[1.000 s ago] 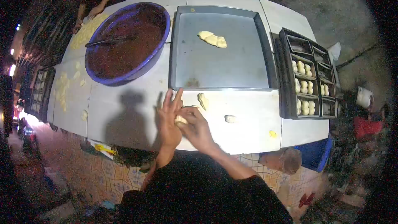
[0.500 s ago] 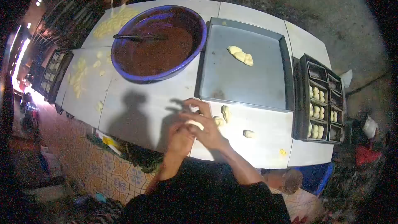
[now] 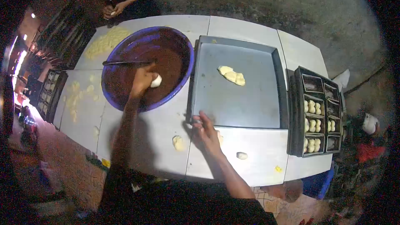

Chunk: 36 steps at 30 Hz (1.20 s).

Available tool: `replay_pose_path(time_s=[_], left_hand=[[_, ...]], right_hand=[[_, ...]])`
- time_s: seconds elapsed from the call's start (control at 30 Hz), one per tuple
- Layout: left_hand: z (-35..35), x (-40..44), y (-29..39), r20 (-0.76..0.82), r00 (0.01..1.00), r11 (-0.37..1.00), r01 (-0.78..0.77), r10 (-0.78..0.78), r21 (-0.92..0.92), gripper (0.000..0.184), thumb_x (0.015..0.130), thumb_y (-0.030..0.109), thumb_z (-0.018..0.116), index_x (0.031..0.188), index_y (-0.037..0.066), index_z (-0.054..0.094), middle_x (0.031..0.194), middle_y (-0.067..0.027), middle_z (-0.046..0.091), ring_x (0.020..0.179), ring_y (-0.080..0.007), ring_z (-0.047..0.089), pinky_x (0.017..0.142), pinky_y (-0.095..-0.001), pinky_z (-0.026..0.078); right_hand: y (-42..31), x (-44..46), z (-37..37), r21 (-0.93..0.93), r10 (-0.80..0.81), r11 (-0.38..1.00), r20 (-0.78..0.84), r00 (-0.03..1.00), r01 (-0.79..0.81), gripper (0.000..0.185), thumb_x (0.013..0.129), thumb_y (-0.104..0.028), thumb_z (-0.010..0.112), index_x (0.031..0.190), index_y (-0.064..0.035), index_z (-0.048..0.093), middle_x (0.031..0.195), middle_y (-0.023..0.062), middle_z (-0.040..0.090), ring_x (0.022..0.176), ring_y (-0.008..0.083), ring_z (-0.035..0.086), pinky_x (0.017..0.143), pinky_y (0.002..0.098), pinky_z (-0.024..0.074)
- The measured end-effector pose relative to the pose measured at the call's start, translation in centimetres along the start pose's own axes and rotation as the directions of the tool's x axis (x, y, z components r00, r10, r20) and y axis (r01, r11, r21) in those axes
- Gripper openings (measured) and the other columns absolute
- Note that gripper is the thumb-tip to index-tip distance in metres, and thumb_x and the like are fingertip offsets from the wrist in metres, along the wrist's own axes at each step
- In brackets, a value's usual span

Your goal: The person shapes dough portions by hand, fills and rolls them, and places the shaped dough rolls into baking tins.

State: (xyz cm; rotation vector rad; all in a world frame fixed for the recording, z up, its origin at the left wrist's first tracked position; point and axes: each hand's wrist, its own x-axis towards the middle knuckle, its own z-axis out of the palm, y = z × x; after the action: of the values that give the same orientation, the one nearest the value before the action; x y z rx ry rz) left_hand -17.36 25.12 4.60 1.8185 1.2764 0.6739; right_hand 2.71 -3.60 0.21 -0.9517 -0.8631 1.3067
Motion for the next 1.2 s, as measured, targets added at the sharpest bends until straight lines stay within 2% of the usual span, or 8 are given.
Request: replay_pose_path(time_s=[0.17,0.33,0.47,0.57,0.6,0.7,1.07,1.2], left_hand=[[3.7,3.2,-10.0,0.200,0.975,0.808,-0.196,0.098,0.556,0.061,0.095,0.050,0.046,0.134,0.004,0.049,0.103,-0.0227,0.067,0.091,-0.0316,0.066,0.081,-0.0392,0.051],[1.3,-1.6,1.2,0.359,0.821,0.895,0.419,-0.444,0.151,0.071,0.098,0.056,0.027,0.142,0.002,0.037,0.113,-0.0219,0.062,0.094,-0.0267,0.062,0.084,-0.0376,0.047],[2.8,-9.8,7.5,-0.024,0.995,0.960,0.086,-0.096,-0.268,0.061,0.100,0.049,0.033,0.139,0.003,0.042,0.087,-0.0071,0.060,0.072,-0.0138,0.058,0.062,-0.0308,0.047],[6.6,-17.4,9.1,0.248,0.967,0.434,0.250,-0.061,-0.865,0.057,0.099,0.027,0.046,0.145,0.000,0.028,0.089,-0.0070,0.058,0.077,-0.0133,0.058,0.069,-0.0270,0.049],[7.9,-19.2,9.0,0.230,0.967,0.642,0.247,-0.112,-0.726,0.058,0.095,0.012,0.051,0.146,0.000,0.026,0.091,-0.0083,0.061,0.080,-0.0143,0.060,0.075,-0.0292,0.050],[12.9,-23.3,8.0,-0.118,0.990,0.704,-0.031,-0.075,-0.710,0.071,0.086,-0.007,0.057,0.147,0.000,0.022,0.099,-0.0133,0.065,0.091,-0.0172,0.063,0.083,-0.0294,0.049],[17.7,-28.9,7.7,-0.014,1.000,0.876,-0.024,0.020,-0.482,0.061,0.082,-0.011,0.057,0.139,-0.008,0.034,0.102,-0.0195,0.067,0.087,-0.0161,0.065,0.071,-0.0237,0.054],[15.9,-29.6,10.1,0.549,0.797,0.018,0.571,-0.253,-0.821,0.063,0.084,-0.012,0.050,0.142,-0.006,0.027,0.119,-0.0197,0.059,0.091,-0.0187,0.063,0.075,-0.0262,0.055]], right_hand=[[0.3,-0.2,0.0,0.187,0.129,0.975,-0.017,0.991,-0.124,0.064,0.095,-0.044,0.052,0.142,-0.0065,0.033,0.134,0.0068,0.048,0.112,0.0152,0.051,0.080,0.0277,0.0430],[0.9,0.1,-0.4,0.131,0.147,0.981,-0.024,0.989,-0.142,0.058,0.097,-0.036,0.049,0.144,-0.0061,0.031,0.133,0.0087,0.049,0.109,0.0171,0.054,0.079,0.0279,0.0452],[0.8,0.5,0.4,0.156,0.057,0.987,-0.058,0.997,-0.047,0.057,0.099,-0.024,0.047,0.148,-0.0054,0.023,0.129,0.0119,0.051,0.102,0.0176,0.058,0.074,0.0243,0.0499],[-1.2,0.1,2.2,0.493,0.278,0.828,0.054,0.959,-0.268,0.051,0.096,-0.027,0.055,0.137,0.0009,0.042,0.111,0.0098,0.061,0.090,0.0137,0.060,0.076,0.0231,0.0504],[-1.9,-0.6,2.8,0.502,0.279,0.825,0.038,0.959,-0.260,0.051,0.096,-0.027,0.055,0.137,0.0009,0.042,0.111,0.0098,0.061,0.090,0.0137,0.060,0.076,0.0231,0.0504],[-1.8,-2.3,2.4,-0.051,0.278,0.943,-0.413,0.867,-0.328,0.030,0.097,-0.023,0.055,0.112,0.0017,0.063,0.097,0.0076,0.065,0.079,0.0114,0.061,0.072,0.0203,0.0479],[-3.5,-11.1,-1.5,-0.644,-0.232,0.751,-0.045,0.972,0.149,0.023,0.082,-0.011,0.071,0.103,-0.0018,0.070,0.090,0.0082,0.056,0.074,0.0150,0.057,0.068,0.0310,0.0503],[-3.7,-13.5,-2.9,-0.738,-0.376,0.576,0.143,0.916,0.351,0.020,0.078,-0.006,0.070,0.098,-0.0033,0.071,0.103,0.0102,0.055,0.095,0.0215,0.059,0.079,0.0332,0.0506]])
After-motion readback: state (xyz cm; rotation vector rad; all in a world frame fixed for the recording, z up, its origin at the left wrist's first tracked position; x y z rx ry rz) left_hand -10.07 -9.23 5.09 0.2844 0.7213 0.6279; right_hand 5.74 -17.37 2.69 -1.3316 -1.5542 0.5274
